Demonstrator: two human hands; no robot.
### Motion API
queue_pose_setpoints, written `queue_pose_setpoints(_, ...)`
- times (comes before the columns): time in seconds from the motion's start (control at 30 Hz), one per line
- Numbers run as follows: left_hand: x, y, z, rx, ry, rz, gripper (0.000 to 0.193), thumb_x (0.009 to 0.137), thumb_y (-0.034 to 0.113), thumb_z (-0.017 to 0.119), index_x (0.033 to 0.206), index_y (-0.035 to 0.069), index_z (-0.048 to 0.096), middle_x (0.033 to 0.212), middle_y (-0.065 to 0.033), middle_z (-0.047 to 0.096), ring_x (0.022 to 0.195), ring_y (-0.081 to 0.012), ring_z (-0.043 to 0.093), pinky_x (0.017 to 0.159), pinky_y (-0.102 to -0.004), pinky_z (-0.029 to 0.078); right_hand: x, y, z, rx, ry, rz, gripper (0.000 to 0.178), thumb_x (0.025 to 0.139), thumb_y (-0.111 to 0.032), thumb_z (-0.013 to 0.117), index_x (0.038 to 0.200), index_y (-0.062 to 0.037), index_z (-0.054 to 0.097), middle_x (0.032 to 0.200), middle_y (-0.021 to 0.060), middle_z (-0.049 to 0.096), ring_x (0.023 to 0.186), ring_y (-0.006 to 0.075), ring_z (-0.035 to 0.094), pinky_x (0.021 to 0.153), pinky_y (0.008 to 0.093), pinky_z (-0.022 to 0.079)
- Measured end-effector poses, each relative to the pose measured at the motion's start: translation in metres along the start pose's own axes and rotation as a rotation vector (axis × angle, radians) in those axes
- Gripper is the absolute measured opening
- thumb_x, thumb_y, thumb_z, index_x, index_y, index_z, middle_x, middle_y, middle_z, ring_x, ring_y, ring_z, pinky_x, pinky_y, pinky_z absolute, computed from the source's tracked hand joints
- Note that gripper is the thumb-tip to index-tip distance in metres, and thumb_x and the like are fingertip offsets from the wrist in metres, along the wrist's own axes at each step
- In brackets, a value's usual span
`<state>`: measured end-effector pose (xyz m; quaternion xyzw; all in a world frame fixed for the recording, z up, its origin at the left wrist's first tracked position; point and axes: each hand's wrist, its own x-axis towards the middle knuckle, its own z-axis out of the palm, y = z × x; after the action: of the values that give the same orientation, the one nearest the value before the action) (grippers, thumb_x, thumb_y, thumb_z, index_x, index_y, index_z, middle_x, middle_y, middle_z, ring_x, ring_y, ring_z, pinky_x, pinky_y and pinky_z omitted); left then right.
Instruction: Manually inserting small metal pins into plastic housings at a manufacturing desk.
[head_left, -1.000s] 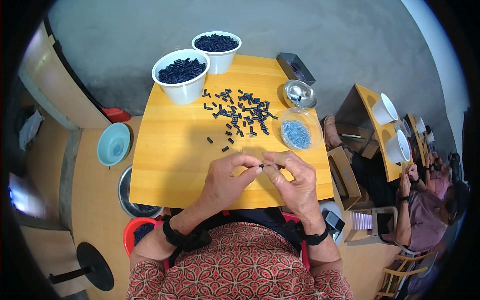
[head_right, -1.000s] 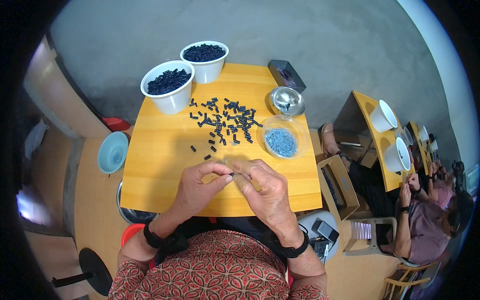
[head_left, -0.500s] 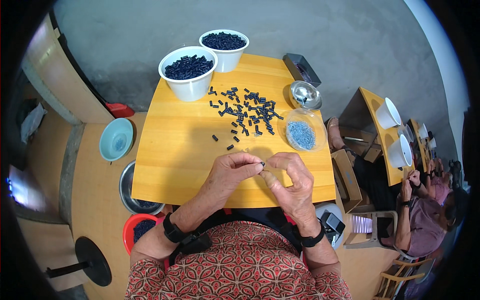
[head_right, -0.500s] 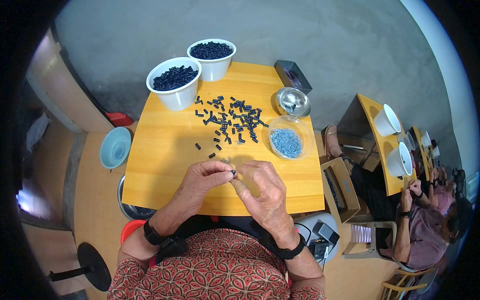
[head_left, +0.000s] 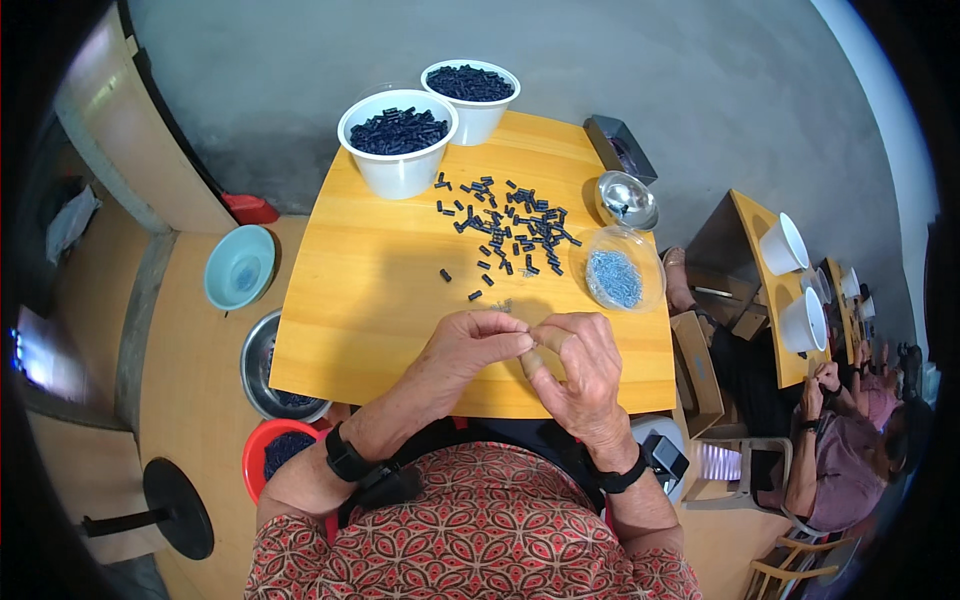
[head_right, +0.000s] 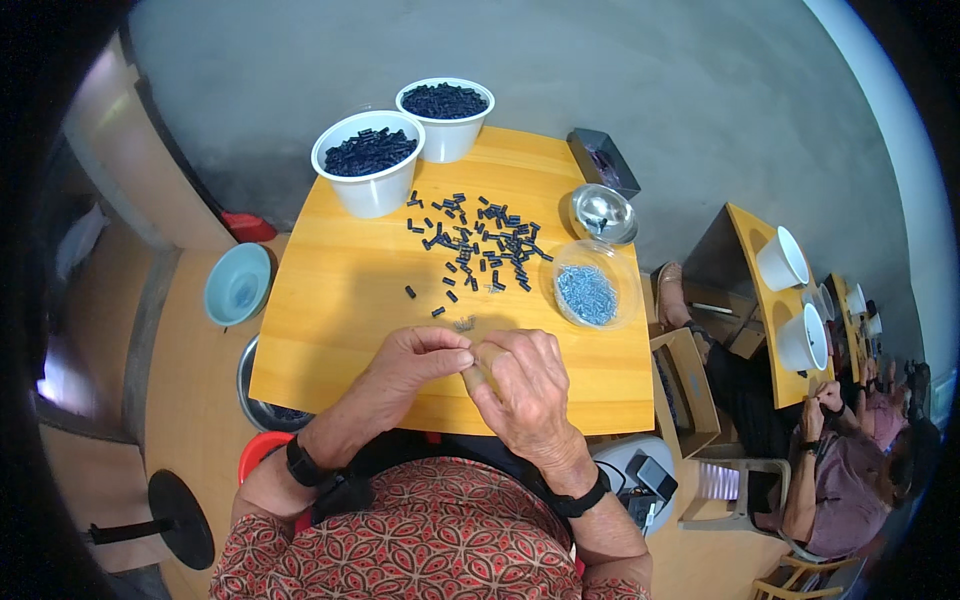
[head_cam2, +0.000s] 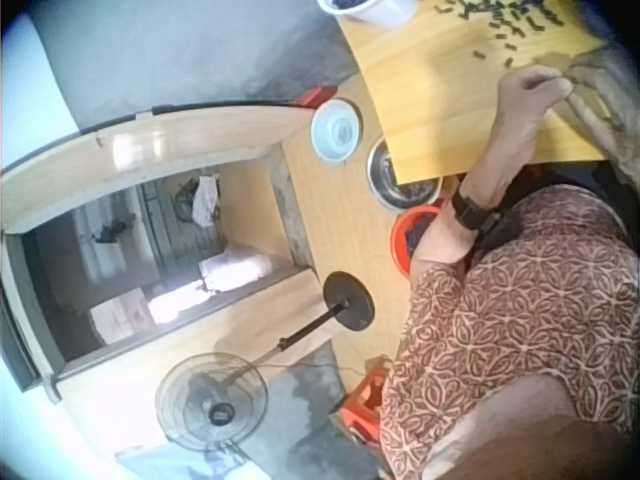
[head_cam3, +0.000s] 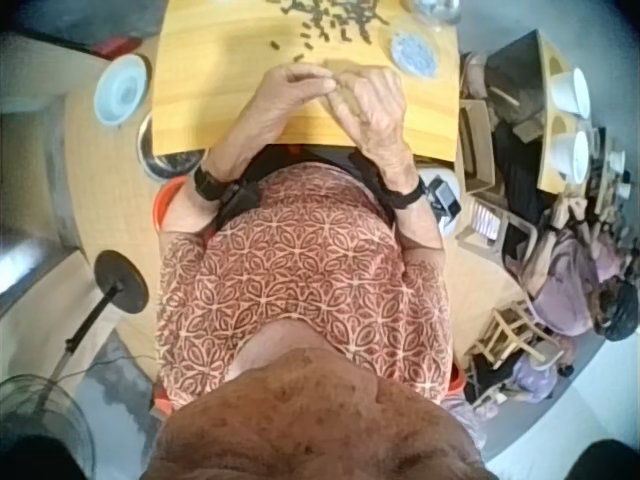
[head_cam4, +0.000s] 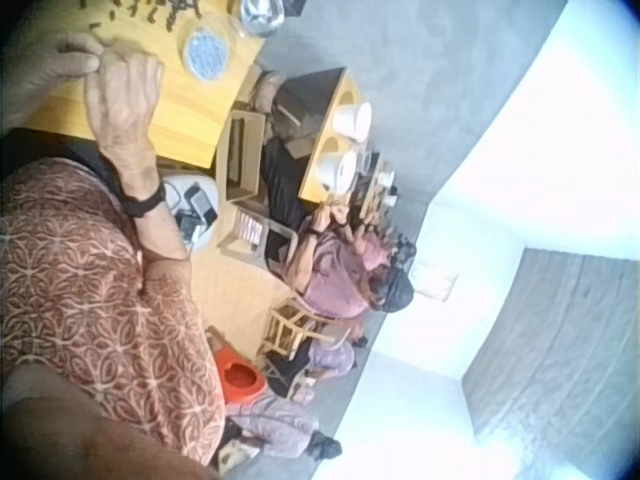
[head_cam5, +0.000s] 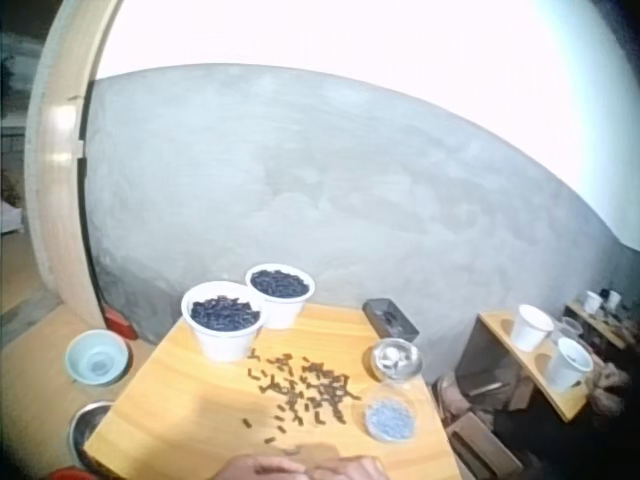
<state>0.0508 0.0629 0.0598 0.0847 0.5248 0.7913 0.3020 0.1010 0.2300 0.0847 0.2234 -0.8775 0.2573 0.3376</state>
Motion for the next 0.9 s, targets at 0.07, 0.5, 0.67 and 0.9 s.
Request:
queue_pose_setpoints(0.07,0.0,0.003,-0.005,0.056,-0.012,0.017,0.014,0.087,0.011,0.07,0.098,0.003,0.07,0.091,0.0007,0.066,0.086,-0.0075,0.057,0.08,-0.023,0.045,0.002,0.0,0.003,0.007,-0.004,-0.022,0.029,0.07,-0.002,0.076,0.096,-0.0027,0.062,0.091,0.0101,0.061,0.081,0.0274,0.058,0.069,0.038,0.045)
queue_pose_setpoints(0.5,0.013,-0.013,-0.08,0.28,0.394,0.252,0.014,0.087,0.009,0.068,0.097,-0.001,0.068,0.087,-0.002,0.068,0.082,-0.0079,0.062,0.074,-0.0228,0.049,0.072,0.056,0.037,0.192,-0.147,0.37,0.013,0.079,-0.002,0.064,0.092,0.0022,0.064,0.087,0.0154,0.063,0.08,0.031,0.061,0.073,0.0379,0.049)
queue_pose_setpoints(0.67,0.016,-0.022,-0.082,0.232,0.454,0.291,0.014,0.086,0.009,0.069,0.096,-0.002,0.069,0.087,-0.003,0.069,0.082,-0.008,0.063,0.075,-0.0224,0.05,0.102,0.091,0.08,0.089,-0.159,0.485,0.013,0.079,-0.006,0.064,0.09,0.0019,0.065,0.082,0.0181,0.062,0.073,0.0311,0.063,0.069,0.0388,0.05)
queue_pose_setpoints(0.9,0.012,-0.021,-0.083,0.223,0.457,0.262,0.013,0.087,0.007,0.068,0.097,-0.001,0.068,0.088,-0.0017,0.067,0.083,-0.0067,0.061,0.078,-0.0219,0.05,0.106,0.139,0.13,-0.177,-0.28,0.55,0.012,0.078,-0.013,0.065,0.083,-0.0054,0.071,0.082,0.0199,0.069,0.081,0.0368,0.067,0.076,0.0434,0.053)
